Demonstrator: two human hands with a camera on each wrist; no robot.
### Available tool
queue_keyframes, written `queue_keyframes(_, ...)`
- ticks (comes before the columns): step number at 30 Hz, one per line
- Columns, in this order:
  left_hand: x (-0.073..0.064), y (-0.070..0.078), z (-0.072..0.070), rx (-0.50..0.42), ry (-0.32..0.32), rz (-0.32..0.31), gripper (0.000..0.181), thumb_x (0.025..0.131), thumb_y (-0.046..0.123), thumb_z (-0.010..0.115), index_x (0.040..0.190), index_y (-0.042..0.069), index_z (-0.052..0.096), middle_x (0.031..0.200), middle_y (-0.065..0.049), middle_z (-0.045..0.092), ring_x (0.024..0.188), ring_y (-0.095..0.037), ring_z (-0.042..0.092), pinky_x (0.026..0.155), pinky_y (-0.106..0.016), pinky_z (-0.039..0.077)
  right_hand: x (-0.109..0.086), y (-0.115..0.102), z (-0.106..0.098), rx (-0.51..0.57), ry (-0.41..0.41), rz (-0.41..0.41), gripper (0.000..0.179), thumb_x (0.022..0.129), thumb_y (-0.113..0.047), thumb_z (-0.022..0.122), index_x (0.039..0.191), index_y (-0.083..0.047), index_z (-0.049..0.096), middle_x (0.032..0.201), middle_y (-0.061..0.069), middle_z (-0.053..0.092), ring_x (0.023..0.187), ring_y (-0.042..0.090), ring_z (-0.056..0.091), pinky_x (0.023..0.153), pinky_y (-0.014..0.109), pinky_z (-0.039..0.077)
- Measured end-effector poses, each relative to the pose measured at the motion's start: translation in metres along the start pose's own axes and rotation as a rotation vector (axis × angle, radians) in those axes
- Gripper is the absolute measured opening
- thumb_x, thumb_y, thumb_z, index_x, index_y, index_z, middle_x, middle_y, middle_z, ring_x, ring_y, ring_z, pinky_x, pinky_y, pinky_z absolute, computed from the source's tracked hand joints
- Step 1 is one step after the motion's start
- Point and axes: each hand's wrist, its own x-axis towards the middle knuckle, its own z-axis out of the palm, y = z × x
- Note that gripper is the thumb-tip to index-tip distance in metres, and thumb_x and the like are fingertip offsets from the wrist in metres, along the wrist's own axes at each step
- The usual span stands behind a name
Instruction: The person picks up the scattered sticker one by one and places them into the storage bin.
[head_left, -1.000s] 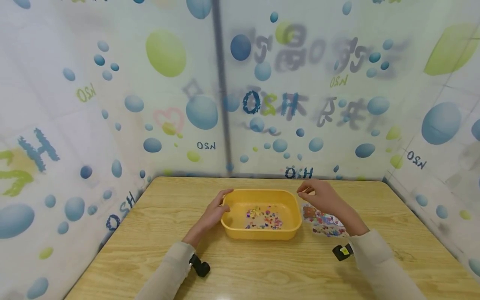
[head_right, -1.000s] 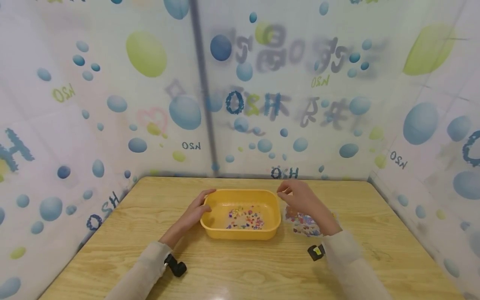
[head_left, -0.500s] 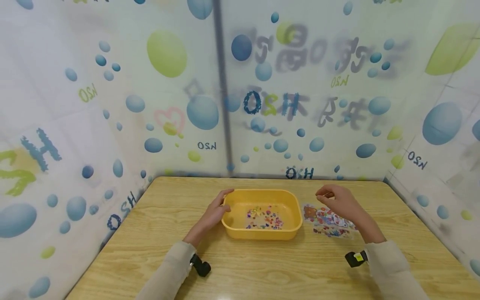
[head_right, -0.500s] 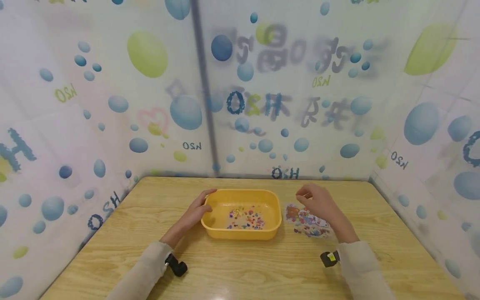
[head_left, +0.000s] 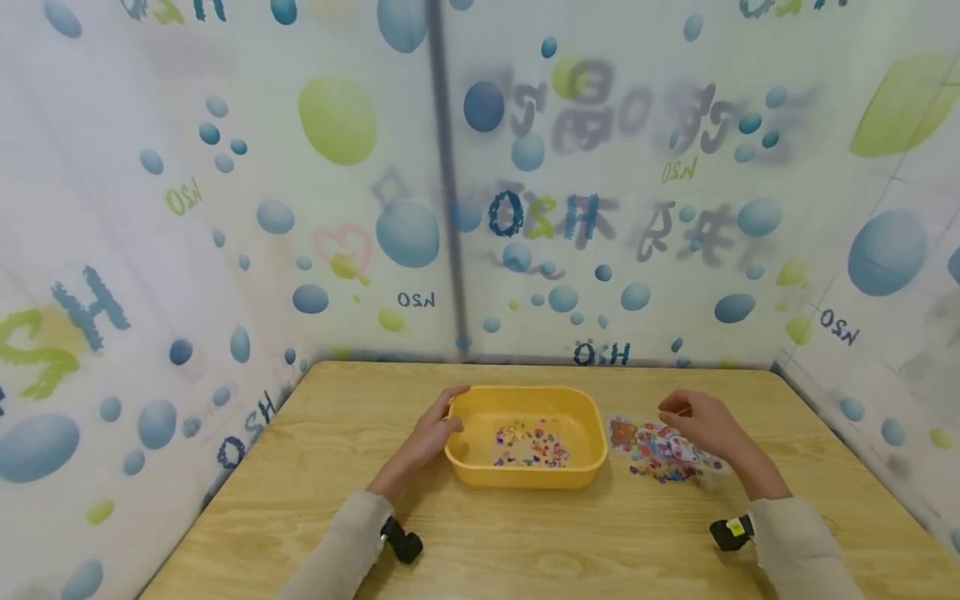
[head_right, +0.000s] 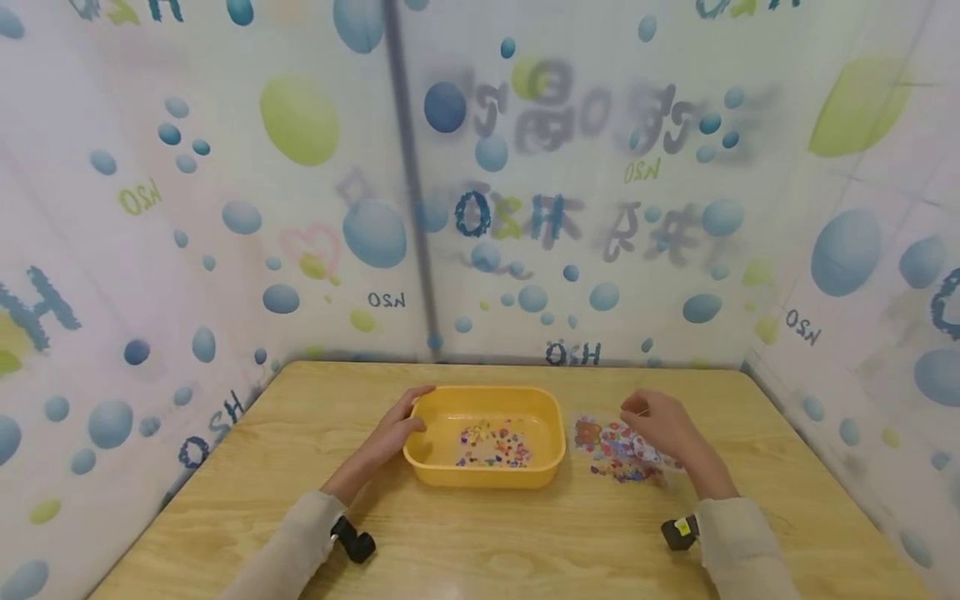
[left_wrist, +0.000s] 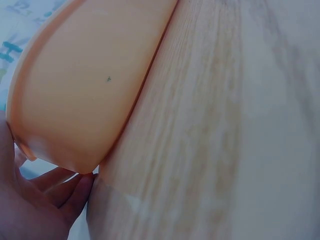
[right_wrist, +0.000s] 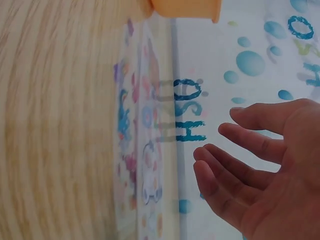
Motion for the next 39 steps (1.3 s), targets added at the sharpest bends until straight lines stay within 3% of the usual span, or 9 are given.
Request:
queue_keyframes(9,-0.002,0.0,0.001,-0.002,0.006,-0.003,0.067,0.092,0.009,0.052,0.157,0.023,0.044,0.168,-0.016,0.033,0.154,-0.049,0.027,0.118,-0.066,0.032,0.0,0.02,0.002,-0.05,-0.047,0.058,0.027,0.099,-0.016,0.063,0.111,0.008,0.069,0.102,0.02,0.072,0.09,0.03,0.068,0.077,0.046,0.059)
queue_keyframes(14,-0.001,0.0,0.002,0.003,0.008,0.001,0.067,0.091,0.009,0.053,0.156,0.024,0.045,0.165,-0.017,0.038,0.151,-0.047,0.035,0.114,-0.062,0.039,-0.002,0.029,0.002,-0.086,-0.055,0.077,0.029,0.098,-0.016,0.064,0.109,0.01,0.069,0.101,0.022,0.072,0.085,0.027,0.067,0.074,0.046,0.059)
queue_keyframes(20,-0.001,0.0,0.001,-0.004,0.012,-0.003,0.067,0.091,0.009,0.052,0.156,0.025,0.045,0.165,-0.016,0.038,0.151,-0.047,0.034,0.116,-0.063,0.036,-0.001,0.031,0.002,-0.129,-0.051,0.118,0.031,0.094,-0.016,0.067,0.109,0.011,0.069,0.107,0.029,0.07,0.091,0.036,0.067,0.082,0.053,0.058)
queue_keyframes(24,-0.001,0.0,0.0,-0.002,0.009,-0.003,0.067,0.091,0.009,0.052,0.156,0.024,0.045,0.168,-0.017,0.033,0.154,-0.049,0.027,0.12,-0.067,0.029,-0.001,0.031,-0.001,-0.154,-0.047,0.143,0.037,0.091,-0.018,0.07,0.111,0.013,0.069,0.113,0.035,0.068,0.092,0.039,0.067,0.082,0.056,0.057)
queue_keyframes(31,-0.003,0.0,0.001,-0.004,0.01,-0.002,0.066,0.092,0.009,0.052,0.156,0.024,0.045,0.166,-0.018,0.036,0.152,-0.048,0.031,0.117,-0.064,0.035,-0.004,0.035,-0.005,-0.195,-0.053,0.226,0.054,0.089,-0.025,0.075,0.117,0.019,0.063,0.119,0.039,0.064,0.097,0.042,0.065,0.088,0.06,0.054)
queue_keyframes(35,-0.003,0.001,0.002,-0.011,0.013,-0.004,0.066,0.092,0.009,0.052,0.156,0.025,0.045,0.165,-0.017,0.038,0.151,-0.046,0.035,0.115,-0.063,0.038,-0.004,0.038,-0.005,-0.186,-0.095,0.262,0.06,0.088,-0.028,0.078,0.118,0.021,0.06,0.114,0.038,0.064,0.086,0.035,0.063,0.084,0.055,0.055)
queue_keyframes(39,-0.003,0.002,0.001,-0.017,0.016,-0.008,0.066,0.091,0.008,0.052,0.155,0.024,0.046,0.165,-0.017,0.038,0.152,-0.047,0.033,0.115,-0.062,0.037,-0.003,0.039,-0.006,-0.18,-0.104,0.271,0.053,0.088,-0.025,0.077,0.115,0.018,0.064,0.11,0.033,0.067,0.08,0.028,0.06,0.075,0.047,0.056)
